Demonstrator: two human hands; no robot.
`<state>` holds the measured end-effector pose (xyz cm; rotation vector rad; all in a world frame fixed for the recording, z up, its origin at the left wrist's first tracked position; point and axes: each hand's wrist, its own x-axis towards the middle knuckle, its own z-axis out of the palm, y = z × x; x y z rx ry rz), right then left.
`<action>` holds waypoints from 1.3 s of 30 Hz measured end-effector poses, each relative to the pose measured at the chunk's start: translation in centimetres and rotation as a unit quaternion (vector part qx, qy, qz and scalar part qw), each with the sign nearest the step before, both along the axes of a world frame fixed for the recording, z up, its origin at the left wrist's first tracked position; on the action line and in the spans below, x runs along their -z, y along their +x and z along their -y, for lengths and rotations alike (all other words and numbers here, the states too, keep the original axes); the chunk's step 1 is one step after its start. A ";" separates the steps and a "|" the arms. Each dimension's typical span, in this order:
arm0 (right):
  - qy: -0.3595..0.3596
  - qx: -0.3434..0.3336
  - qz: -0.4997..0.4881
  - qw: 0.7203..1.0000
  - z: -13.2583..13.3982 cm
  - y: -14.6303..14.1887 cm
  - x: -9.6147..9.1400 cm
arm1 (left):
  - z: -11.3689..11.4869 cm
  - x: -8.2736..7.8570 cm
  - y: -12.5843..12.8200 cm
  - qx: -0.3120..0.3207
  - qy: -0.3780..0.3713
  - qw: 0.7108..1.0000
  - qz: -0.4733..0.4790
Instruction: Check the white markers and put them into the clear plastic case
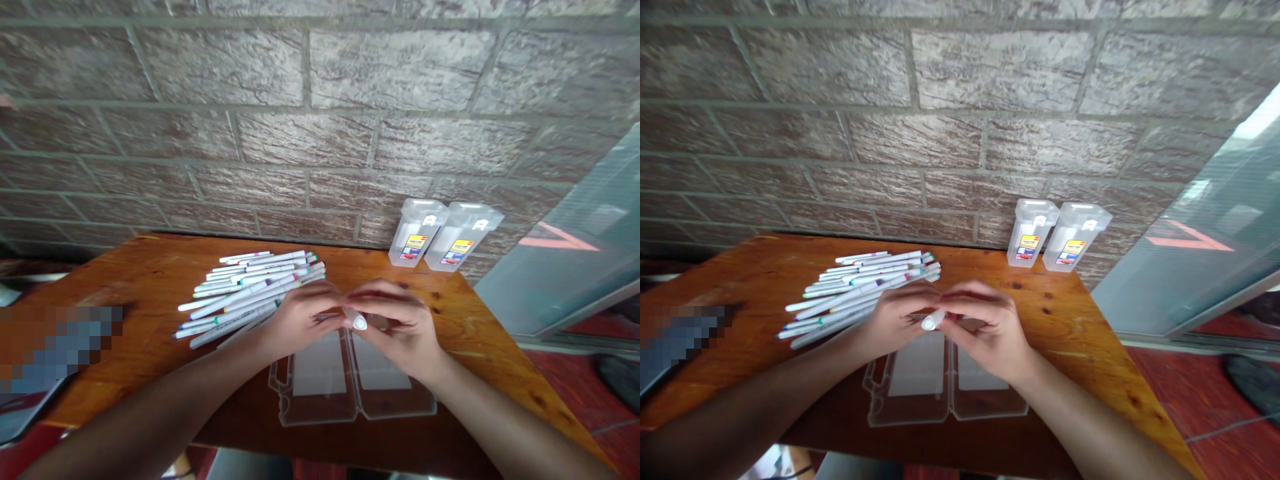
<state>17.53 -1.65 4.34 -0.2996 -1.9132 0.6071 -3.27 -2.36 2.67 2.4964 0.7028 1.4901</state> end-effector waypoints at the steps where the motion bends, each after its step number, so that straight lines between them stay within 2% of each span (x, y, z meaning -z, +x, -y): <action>1: 0.002 0.000 0.003 1.000 0.1 0.0 0.0 | 0.0 0.1 0.0 -0.002 0.013 1.000 -0.002; 13: 0.054 0.019 0.020 0.998 1.5 0.1 -0.9 | 0.0 0.5 0.0 -0.008 0.037 0.999 -0.009; 39: 0.030 0.018 0.035 0.999 1.3 0.2 -0.7 | -0.1 0.4 -0.2 -0.009 0.035 0.999 -0.020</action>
